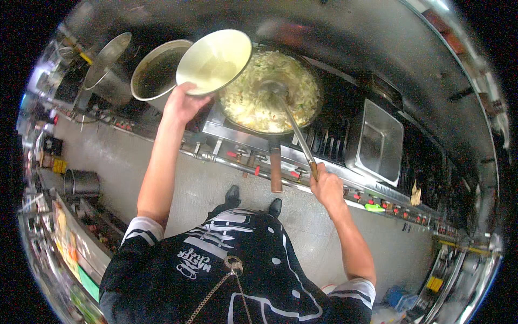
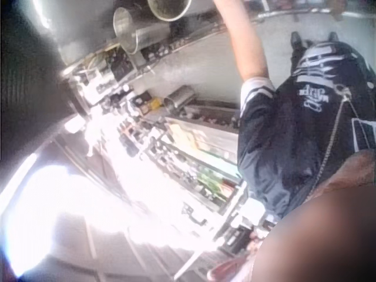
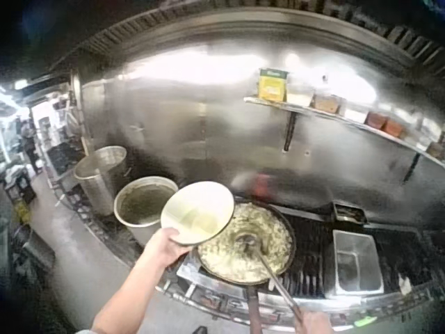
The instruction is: The person slices red bell peppers on a green cutting board, transfers them to a metal bowl, and adds them to a wok with other vegetables. They then whisk eggs in a bowl and pour the beaten eggs into the wok while stirring the contents.
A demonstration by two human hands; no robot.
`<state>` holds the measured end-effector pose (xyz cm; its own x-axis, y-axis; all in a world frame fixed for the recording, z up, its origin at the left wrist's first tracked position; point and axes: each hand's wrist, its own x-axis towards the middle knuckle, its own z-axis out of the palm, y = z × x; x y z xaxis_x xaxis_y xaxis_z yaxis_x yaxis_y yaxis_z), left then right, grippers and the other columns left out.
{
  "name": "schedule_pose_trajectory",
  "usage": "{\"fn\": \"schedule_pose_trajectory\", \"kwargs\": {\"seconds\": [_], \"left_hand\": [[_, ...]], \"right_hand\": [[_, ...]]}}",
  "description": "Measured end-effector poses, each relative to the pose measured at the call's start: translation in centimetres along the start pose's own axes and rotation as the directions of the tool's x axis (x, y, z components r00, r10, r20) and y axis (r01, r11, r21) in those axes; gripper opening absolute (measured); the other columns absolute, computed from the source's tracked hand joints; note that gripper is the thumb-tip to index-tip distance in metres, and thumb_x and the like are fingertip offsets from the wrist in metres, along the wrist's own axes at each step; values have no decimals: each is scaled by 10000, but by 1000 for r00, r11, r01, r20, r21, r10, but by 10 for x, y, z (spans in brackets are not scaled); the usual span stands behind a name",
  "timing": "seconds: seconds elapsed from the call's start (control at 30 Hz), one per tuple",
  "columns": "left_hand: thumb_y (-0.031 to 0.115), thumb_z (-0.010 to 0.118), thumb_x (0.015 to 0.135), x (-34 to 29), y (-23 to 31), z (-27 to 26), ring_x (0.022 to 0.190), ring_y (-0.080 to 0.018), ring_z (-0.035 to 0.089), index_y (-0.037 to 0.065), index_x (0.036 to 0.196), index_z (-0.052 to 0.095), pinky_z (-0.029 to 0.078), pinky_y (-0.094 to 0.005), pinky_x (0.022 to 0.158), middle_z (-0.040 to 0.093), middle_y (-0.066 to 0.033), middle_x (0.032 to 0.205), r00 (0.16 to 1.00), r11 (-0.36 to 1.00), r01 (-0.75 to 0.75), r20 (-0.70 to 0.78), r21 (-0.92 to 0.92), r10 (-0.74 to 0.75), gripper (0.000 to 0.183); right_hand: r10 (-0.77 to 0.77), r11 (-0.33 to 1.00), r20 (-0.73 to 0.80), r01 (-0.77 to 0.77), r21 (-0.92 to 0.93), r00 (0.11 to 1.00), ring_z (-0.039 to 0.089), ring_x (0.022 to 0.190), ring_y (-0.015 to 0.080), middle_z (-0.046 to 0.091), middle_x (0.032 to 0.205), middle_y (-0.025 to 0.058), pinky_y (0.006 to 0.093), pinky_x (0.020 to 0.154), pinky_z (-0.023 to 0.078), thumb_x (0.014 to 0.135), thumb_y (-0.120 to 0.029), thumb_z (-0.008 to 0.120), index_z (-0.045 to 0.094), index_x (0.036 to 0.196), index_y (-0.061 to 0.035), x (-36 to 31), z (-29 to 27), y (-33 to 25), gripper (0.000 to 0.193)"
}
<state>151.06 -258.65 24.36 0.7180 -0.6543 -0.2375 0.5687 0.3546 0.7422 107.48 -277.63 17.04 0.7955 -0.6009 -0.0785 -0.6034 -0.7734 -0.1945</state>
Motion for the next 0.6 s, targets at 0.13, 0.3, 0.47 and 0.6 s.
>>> {"fn": "schedule_pose_trajectory", "kwargs": {"seconds": [0.13, 0.3, 0.47, 0.6], "left_hand": [[42, 566, 934, -85, -21, -35, 1298, -330, 581, -32, 1293, 554, 500, -526, 1066, 601, -189, 1392, 983, 994, -7, -182, -110, -13, 366], [55, 576, 908, -209, -69, -84, 1270, -319, 601, -29, 1407, 505, 490, -474, 1036, 610, -170, 1387, 918, 974, -169, -383, -152, 99, 511], [115, 623, 887, -320, -110, -129, 1288, -337, 591, -18, 1446, 477, 469, -520, 1073, 600, -164, 1410, 842, 937, -321, -496, -141, 214, 593], [138, 604, 898, -384, -138, -154, 1336, -383, 566, -27, 1489, 418, 439, -619, 1136, 579, -196, 1439, 812, 920, -346, -549, -183, 196, 641]], "right_hand": [[12, 972, 100, -35, 233, 995, 708, 810, 504, 695, 785, 293, 598, 753, 549, 928, -307, 703, 553, 1106, -4, 33, -2, 35, 382], [41, 671, 369, -299, 678, 929, 596, 527, 246, 591, 649, 92, 414, 500, 486, 999, -310, 678, 557, 1041, -50, 62, -11, 33, 289], [-184, -4, 570, -581, 814, 801, 483, 422, 122, 472, 580, -43, 296, 357, 354, 1033, -347, 648, 579, 1028, -100, 70, -27, 16, 256], [-505, -500, 485, -700, 510, 714, 422, 413, 64, 454, 568, -80, 242, 349, 320, 1071, -278, 592, 601, 1031, -42, 73, -49, 17, 240]]}}
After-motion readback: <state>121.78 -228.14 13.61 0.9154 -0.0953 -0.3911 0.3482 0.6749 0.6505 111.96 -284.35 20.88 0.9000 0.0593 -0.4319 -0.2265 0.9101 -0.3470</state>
